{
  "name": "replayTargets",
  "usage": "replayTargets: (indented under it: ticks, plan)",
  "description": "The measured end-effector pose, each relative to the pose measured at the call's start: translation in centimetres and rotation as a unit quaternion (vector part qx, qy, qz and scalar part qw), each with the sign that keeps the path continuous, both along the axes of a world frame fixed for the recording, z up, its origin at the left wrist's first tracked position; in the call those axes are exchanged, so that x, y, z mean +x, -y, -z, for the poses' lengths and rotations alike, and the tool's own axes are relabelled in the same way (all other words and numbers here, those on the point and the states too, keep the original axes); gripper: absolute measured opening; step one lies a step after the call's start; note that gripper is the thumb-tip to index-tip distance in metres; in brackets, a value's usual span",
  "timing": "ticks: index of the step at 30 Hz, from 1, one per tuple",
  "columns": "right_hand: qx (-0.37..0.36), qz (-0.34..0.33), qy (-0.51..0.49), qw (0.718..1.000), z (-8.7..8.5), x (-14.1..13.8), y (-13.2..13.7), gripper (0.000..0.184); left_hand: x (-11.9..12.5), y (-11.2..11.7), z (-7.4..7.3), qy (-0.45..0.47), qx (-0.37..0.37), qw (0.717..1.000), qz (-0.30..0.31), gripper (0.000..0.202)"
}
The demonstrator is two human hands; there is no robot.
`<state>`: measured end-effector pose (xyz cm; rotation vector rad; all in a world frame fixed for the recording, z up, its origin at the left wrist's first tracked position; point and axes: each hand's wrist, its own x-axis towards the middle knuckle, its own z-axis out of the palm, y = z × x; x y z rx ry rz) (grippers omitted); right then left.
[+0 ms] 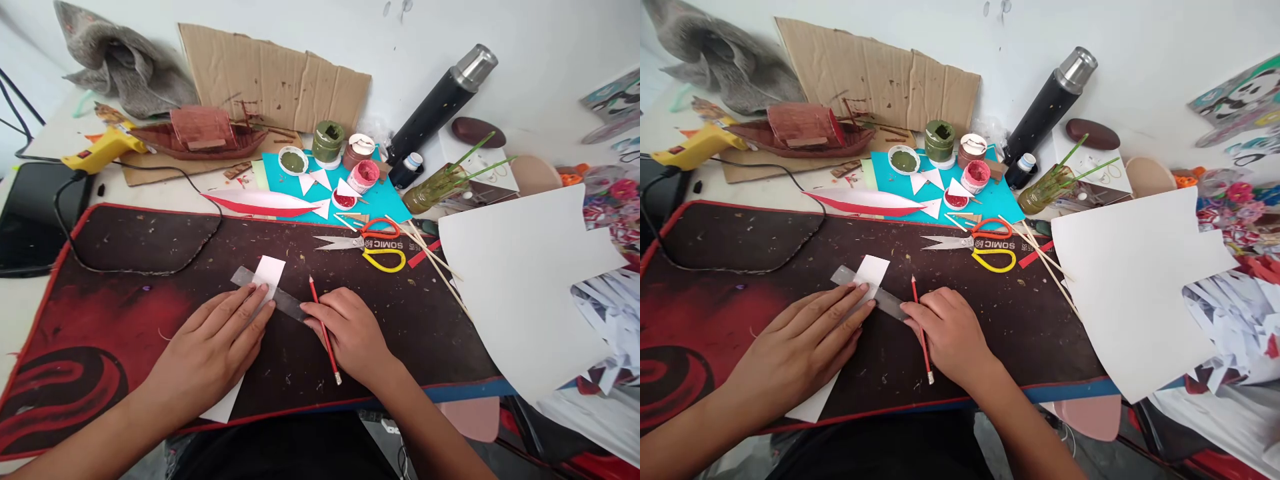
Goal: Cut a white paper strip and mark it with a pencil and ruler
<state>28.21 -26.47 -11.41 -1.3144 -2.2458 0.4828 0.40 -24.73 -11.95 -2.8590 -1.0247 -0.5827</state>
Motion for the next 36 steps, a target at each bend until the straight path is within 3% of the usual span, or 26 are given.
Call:
replayTargets:
  ticks: [11, 21, 36]
  plan:
    - [-0.002, -0.011, 0.007, 1.0, -0.3, 0.1, 1.1, 0.029, -0.5, 0.4, -0.5, -0.028, 0.039, 0.999, 0.022, 0.03]
    - [-0.005, 0.01, -0.001, 1.0, 0.2, 0.4, 1.2, 0.021, -0.4, 0.9, -0.3, -0.006, 0.027, 1.0, 0.007, 0.031]
    - [0.01, 0.042, 0.0, 0.999, 0.7, 1.8, -0.2, 0.019, 2.0, 0.8, 0.2, -0.037, 0.038, 0.998, -0.038, 0.036]
